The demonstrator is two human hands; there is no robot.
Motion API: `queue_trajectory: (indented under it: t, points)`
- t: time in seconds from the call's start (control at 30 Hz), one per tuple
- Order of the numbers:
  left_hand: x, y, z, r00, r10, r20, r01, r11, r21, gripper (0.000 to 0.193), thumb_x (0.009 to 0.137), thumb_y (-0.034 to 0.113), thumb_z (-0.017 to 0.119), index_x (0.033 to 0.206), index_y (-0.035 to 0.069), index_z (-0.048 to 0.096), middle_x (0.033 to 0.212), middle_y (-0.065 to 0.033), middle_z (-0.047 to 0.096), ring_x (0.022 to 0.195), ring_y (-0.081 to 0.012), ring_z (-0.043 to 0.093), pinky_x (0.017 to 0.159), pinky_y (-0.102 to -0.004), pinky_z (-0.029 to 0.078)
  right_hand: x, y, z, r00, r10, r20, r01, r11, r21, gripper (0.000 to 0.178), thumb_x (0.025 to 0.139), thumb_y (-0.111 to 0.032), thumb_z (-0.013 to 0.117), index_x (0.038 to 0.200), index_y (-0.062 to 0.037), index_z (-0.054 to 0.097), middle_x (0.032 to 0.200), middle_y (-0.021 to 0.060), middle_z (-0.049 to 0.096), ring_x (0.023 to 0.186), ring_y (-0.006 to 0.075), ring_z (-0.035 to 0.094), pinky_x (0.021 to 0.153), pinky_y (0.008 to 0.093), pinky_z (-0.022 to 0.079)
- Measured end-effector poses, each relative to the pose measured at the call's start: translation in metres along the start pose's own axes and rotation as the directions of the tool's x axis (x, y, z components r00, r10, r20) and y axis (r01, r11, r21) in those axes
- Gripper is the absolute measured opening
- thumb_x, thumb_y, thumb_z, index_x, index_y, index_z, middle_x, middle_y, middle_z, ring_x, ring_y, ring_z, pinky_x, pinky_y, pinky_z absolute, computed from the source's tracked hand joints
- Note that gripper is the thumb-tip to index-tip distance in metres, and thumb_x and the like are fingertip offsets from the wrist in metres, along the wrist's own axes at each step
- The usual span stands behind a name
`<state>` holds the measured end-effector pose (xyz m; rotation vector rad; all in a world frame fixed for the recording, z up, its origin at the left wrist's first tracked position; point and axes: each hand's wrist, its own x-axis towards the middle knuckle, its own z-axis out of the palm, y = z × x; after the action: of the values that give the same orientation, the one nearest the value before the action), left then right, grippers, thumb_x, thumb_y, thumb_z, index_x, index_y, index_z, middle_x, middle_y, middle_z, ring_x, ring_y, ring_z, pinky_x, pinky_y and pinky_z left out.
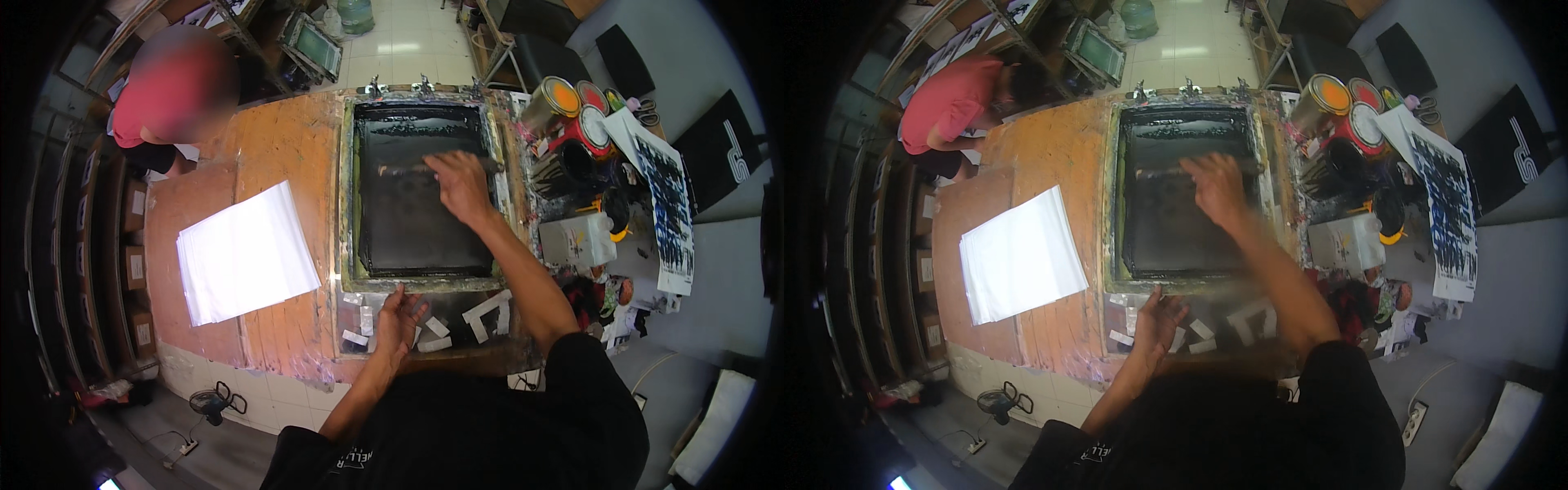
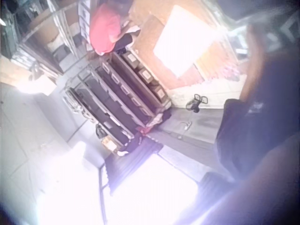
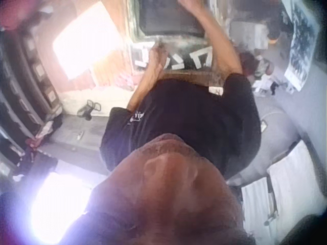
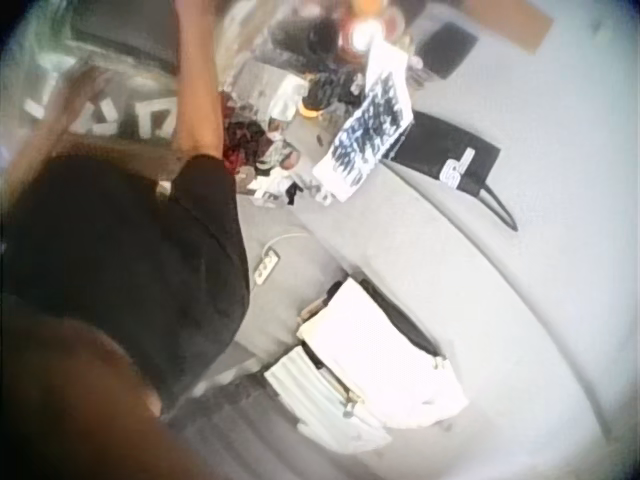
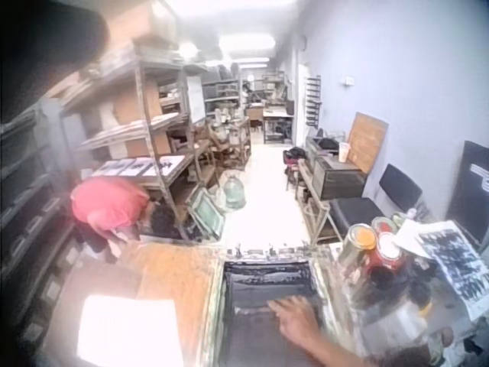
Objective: The person performs screen printing by placing paper under a frame, using a squeegee to spread ink across the screen, and lifting the frame to remove the finished print.
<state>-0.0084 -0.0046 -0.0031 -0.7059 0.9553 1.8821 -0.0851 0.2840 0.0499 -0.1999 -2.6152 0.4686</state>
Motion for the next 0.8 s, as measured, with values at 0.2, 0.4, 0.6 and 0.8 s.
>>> queue_trajectory:
  t: [0.2,0.4,0.6,0.8]
  points:
    - [-0.011,0.007,0.015,0.999,0.022,-0.035,-0.022,1.000,-0.001,0.028,0.102,0.027,0.066,0.111,0.005,0.051,0.113,-0.0117,0.059,0.114,-0.0261,0.060,0.097,-0.0473,0.048,0.075,0.072,0.062,0.993,-0.058,-0.101,0.041,0.985,-0.166,0.042,0.083,0.003,0.065,0.123,-0.0072,0.070,0.117,0.0108,0.072,0.110,0.0301,0.062,0.096,0.0444,0.044]
    - [-0.022,0.007,0.019,0.998,0.024,-0.050,-0.026,0.999,-0.025,0.024,0.101,0.025,0.067,0.110,0.009,0.051,0.112,-0.0096,0.060,0.112,-0.0241,0.061,0.095,-0.0455,0.049,0.066,0.068,0.085,0.999,0.038,-0.036,-0.045,0.975,-0.219,0.045,0.083,0.003,0.067,0.126,-0.0102,0.069,0.122,0.0100,0.071,0.116,0.0299,0.062,0.097,0.0459,0.044]
    - [-0.035,0.010,0.025,0.997,0.082,0.010,-0.082,0.996,0.045,0.026,0.099,0.028,0.068,0.113,0.011,0.055,0.114,-0.0061,0.058,0.121,-0.0263,0.054,0.100,-0.0510,0.043,-0.005,-0.004,0.037,0.979,0.115,0.168,-0.103,0.992,-0.076,0.053,0.076,0.005,0.069,0.128,-0.0090,0.068,0.126,0.0124,0.070,0.117,0.0309,0.062,0.098,0.0472,0.044]
    - [-0.027,0.011,0.024,0.997,0.067,0.048,-0.071,0.993,0.089,0.024,0.102,0.028,0.063,0.115,0.009,0.055,0.114,-0.0056,0.058,0.122,-0.0255,0.054,0.101,-0.0518,0.042,-0.116,-0.108,-0.018,0.970,0.159,0.186,-0.152,0.987,-0.051,0.054,0.074,0.004,0.067,0.127,-0.0063,0.067,0.124,0.0157,0.070,0.117,0.0347,0.062,0.099,0.0499,0.043]
